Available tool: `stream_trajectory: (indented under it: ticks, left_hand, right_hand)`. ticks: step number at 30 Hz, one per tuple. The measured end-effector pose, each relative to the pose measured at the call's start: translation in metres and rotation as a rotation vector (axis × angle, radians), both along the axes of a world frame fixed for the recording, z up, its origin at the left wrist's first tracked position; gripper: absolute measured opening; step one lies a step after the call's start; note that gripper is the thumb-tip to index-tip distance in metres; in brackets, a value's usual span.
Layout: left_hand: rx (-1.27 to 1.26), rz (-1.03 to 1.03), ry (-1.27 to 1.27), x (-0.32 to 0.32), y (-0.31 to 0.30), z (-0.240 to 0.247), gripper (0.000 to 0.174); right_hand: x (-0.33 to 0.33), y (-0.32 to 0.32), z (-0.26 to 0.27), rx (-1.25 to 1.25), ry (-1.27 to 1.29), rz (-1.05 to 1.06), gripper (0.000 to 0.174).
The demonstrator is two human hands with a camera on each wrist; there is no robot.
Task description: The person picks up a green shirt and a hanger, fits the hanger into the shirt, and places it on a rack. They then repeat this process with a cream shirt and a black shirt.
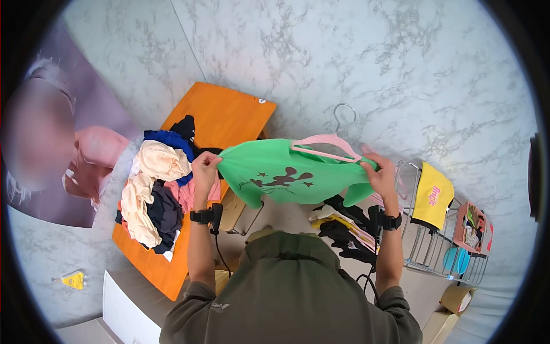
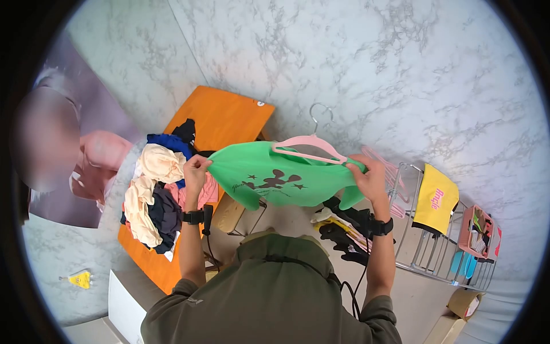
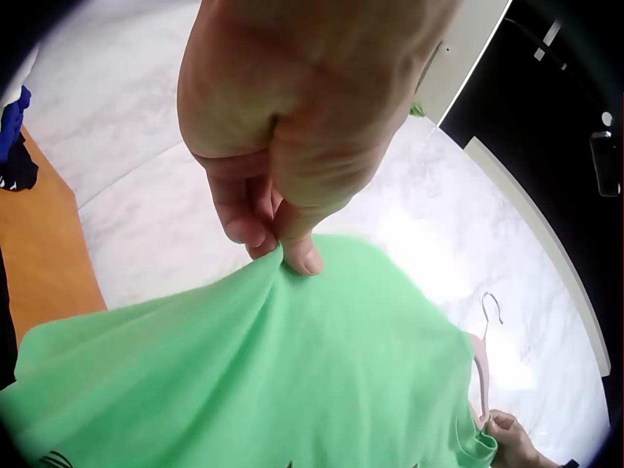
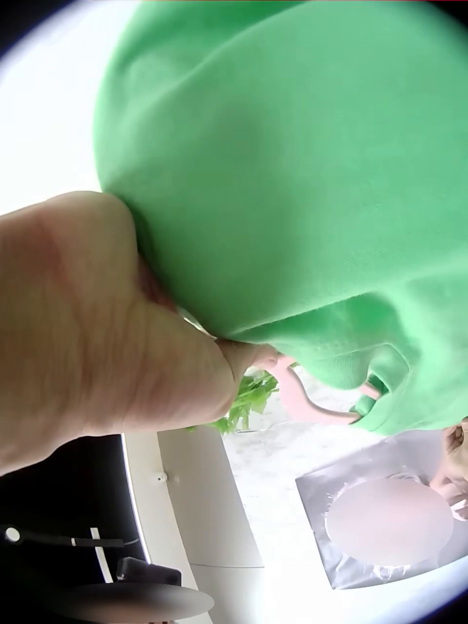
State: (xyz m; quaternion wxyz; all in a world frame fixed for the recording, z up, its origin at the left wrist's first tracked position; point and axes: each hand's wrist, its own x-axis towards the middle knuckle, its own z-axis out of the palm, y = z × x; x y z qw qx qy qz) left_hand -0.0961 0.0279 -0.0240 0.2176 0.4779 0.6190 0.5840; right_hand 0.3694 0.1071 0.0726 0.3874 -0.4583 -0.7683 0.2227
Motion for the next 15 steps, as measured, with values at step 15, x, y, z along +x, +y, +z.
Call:
stream_trajectory:
  ticks: [15]
  left_hand:
    - [0.261, -0.050, 0.439, 0.054, 0.001, 0.074, 0.011]
  right_hand:
    - [-0.024, 0.006, -0.006, -0.034, -0.140, 0.033, 0.017]
